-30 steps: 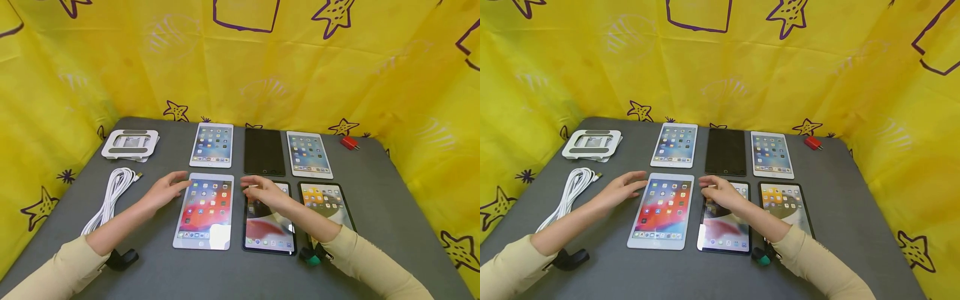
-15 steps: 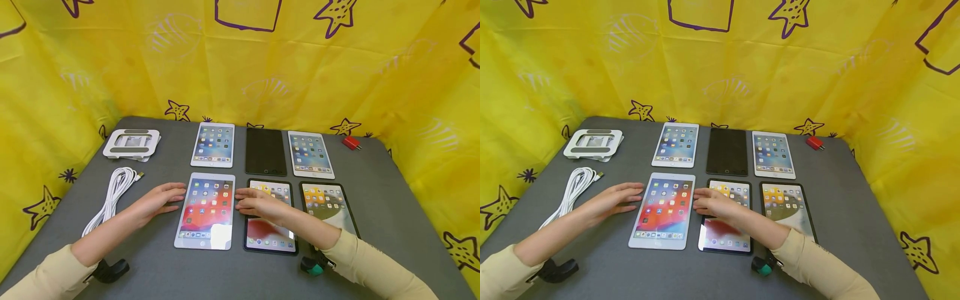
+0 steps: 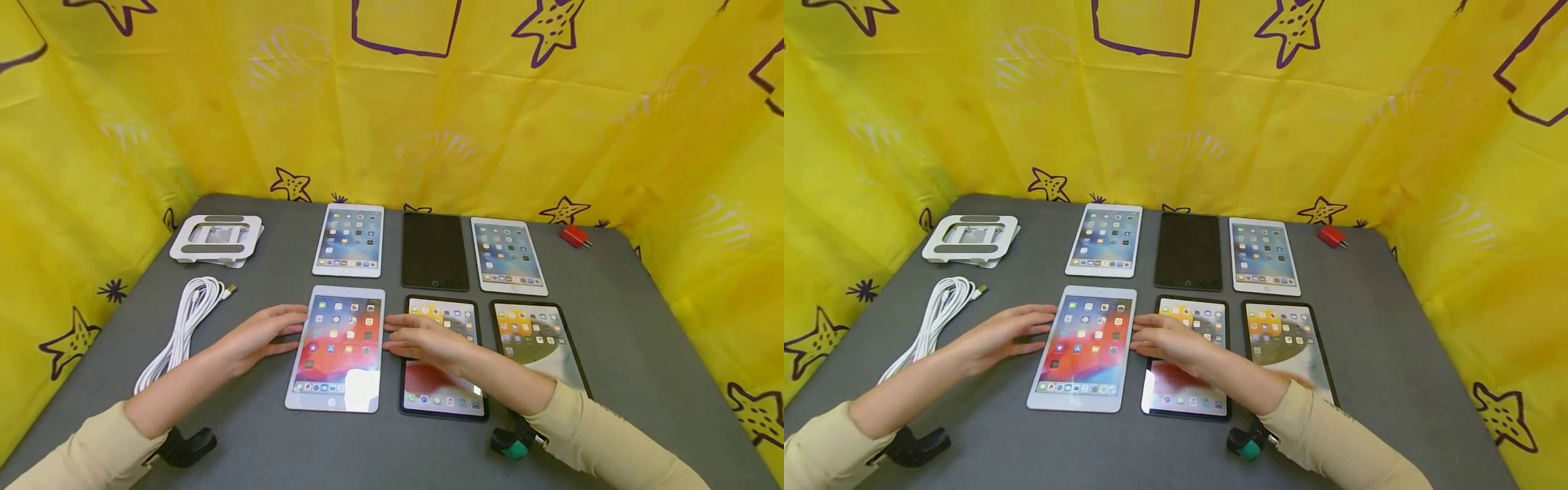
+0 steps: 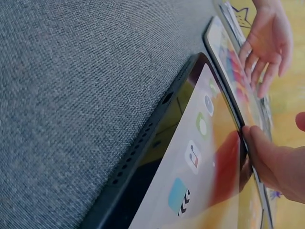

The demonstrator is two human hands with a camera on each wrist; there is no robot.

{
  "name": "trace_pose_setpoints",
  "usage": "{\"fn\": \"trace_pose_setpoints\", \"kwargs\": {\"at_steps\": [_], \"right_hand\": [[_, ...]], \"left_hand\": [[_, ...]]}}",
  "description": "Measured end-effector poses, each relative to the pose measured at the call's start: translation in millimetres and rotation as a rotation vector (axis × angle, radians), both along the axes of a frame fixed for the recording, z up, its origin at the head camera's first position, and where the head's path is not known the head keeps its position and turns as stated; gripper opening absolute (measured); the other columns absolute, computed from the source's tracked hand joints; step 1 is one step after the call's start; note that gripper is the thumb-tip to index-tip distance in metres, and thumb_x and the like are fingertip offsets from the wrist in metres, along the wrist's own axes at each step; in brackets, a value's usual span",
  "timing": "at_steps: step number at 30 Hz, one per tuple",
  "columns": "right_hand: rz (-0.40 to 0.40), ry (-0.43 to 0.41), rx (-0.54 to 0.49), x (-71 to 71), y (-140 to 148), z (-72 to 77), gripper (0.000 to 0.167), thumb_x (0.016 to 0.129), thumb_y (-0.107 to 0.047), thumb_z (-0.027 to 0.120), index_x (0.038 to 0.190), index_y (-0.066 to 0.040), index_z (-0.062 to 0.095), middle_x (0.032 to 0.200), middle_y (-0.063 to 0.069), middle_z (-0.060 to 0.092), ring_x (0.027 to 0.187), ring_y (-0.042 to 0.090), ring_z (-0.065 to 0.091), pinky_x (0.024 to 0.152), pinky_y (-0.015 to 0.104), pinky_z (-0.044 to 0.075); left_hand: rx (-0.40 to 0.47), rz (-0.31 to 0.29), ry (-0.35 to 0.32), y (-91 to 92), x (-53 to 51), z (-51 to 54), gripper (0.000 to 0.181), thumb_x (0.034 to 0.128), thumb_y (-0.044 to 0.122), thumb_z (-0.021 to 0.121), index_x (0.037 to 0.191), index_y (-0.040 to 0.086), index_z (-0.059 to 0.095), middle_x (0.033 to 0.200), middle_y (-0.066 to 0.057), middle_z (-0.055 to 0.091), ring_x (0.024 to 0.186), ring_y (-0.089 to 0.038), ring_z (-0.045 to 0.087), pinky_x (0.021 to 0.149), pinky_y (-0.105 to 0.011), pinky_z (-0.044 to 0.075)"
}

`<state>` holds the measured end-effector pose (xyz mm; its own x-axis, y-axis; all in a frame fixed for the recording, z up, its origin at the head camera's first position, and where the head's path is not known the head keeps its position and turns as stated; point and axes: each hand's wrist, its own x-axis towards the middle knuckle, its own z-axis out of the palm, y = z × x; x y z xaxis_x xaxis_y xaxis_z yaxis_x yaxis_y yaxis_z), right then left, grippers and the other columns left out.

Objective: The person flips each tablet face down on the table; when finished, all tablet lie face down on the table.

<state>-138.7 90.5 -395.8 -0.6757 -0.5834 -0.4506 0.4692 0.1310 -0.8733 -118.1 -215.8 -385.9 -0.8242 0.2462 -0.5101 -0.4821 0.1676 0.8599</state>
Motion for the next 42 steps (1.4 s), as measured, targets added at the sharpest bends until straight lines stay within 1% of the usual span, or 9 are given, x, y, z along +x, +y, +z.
{"fn": "trace_pose_setpoints", "kwargs": {"at_steps": [3,7,10,14,16,23,28,35,42], "right_hand": [[-0.003,-0.007,-0.003,1.0,0,-2.0,0.054,0.098,-0.010,0.051,0.146,0.007,0.034,0.149,0.023,0.036,0.125,0.032,0.053,0.105,0.040,0.039],[-0.007,-0.020,-0.007,2.1,0,-0.7,0.054,0.097,-0.010,0.052,0.145,0.008,0.035,0.148,0.025,0.036,0.125,0.031,0.053,0.105,0.039,0.039],[-0.009,-0.021,-0.006,1.8,0,2.1,0.053,0.097,-0.010,0.052,0.145,0.008,0.035,0.148,0.025,0.036,0.126,0.032,0.052,0.106,0.040,0.038],[0.001,-0.021,-0.006,0.1,1,3.8,0.054,0.097,-0.010,0.052,0.145,0.008,0.034,0.149,0.025,0.034,0.127,0.032,0.051,0.107,0.039,0.037],[0.007,-0.027,-0.010,-0.4,2,3.7,0.055,0.097,-0.010,0.052,0.146,0.009,0.033,0.150,0.025,0.033,0.128,0.032,0.051,0.107,0.039,0.036],[0.048,-0.028,-0.048,0.2,1,1.5,0.062,0.096,-0.009,0.052,0.149,0.007,0.025,0.155,0.023,0.026,0.131,0.033,0.045,0.110,0.041,0.032],[0.067,-0.025,-0.065,0.8,0,1.8,0.064,0.095,-0.009,0.052,0.150,0.006,0.023,0.156,0.021,0.024,0.129,0.033,0.045,0.110,0.044,0.033],[0.048,-0.061,-0.088,1.7,-6,2.3,0.063,0.095,-0.009,0.053,0.150,0.004,0.026,0.154,0.022,0.025,0.125,0.034,0.046,0.107,0.046,0.038],[0.045,-0.078,-0.108,4.1,-13,0.3,0.060,0.096,-0.010,0.052,0.149,0.004,0.029,0.153,0.021,0.027,0.123,0.033,0.050,0.106,0.045,0.038]], "left_hand": [[-0.002,0.022,-0.014,1.1,-0.2,0.4,0.063,0.1015,0.031,0.049,0.147,-0.007,0.028,0.145,-0.023,0.033,0.129,-0.037,0.037,0.101,-0.045,0.044],[0.003,0.072,-0.043,4.1,-2.0,1.6,0.060,0.1006,0.030,0.050,0.144,-0.007,0.033,0.136,-0.019,0.043,0.121,-0.031,0.043,0.096,-0.042,0.048],[0.003,0.090,-0.051,6.5,-3.9,3.1,0.058,0.1005,0.028,0.049,0.143,-0.008,0.033,0.135,-0.018,0.043,0.117,-0.029,0.044,0.094,-0.041,0.048],[-0.004,0.095,-0.062,7.9,-6.2,4.3,0.060,0.1006,0.028,0.048,0.144,-0.008,0.028,0.140,-0.021,0.036,0.118,-0.030,0.042,0.095,-0.042,0.047],[-0.006,0.097,-0.066,8.0,-7.0,4.5,0.060,0.1007,0.028,0.048,0.144,-0.008,0.028,0.141,-0.021,0.035,0.118,-0.030,0.041,0.095,-0.042,0.047],[0.005,0.107,-0.064,6.6,-7.3,3.4,0.050,0.0994,0.027,0.051,0.134,-0.007,0.040,0.126,-0.013,0.046,0.108,-0.023,0.046,0.088,-0.037,0.049],[0.000,0.101,-0.064,6.0,-7.0,6.6,0.053,0.0984,0.029,0.051,0.136,-0.005,0.036,0.126,-0.013,0.044,0.108,-0.024,0.045,0.086,-0.035,0.049],[-0.019,0.084,-0.028,5.6,-7.6,16.2,0.058,0.0991,0.028,0.050,0.140,-0.006,0.028,0.133,-0.017,0.041,0.110,-0.025,0.046,0.084,-0.032,0.048],[-0.003,0.088,0.026,4.6,-5.6,27.0,0.058,0.0982,0.029,0.053,0.142,0.000,0.028,0.123,-0.012,0.049,0.108,-0.027,0.047,0.082,-0.032,0.047]]}}
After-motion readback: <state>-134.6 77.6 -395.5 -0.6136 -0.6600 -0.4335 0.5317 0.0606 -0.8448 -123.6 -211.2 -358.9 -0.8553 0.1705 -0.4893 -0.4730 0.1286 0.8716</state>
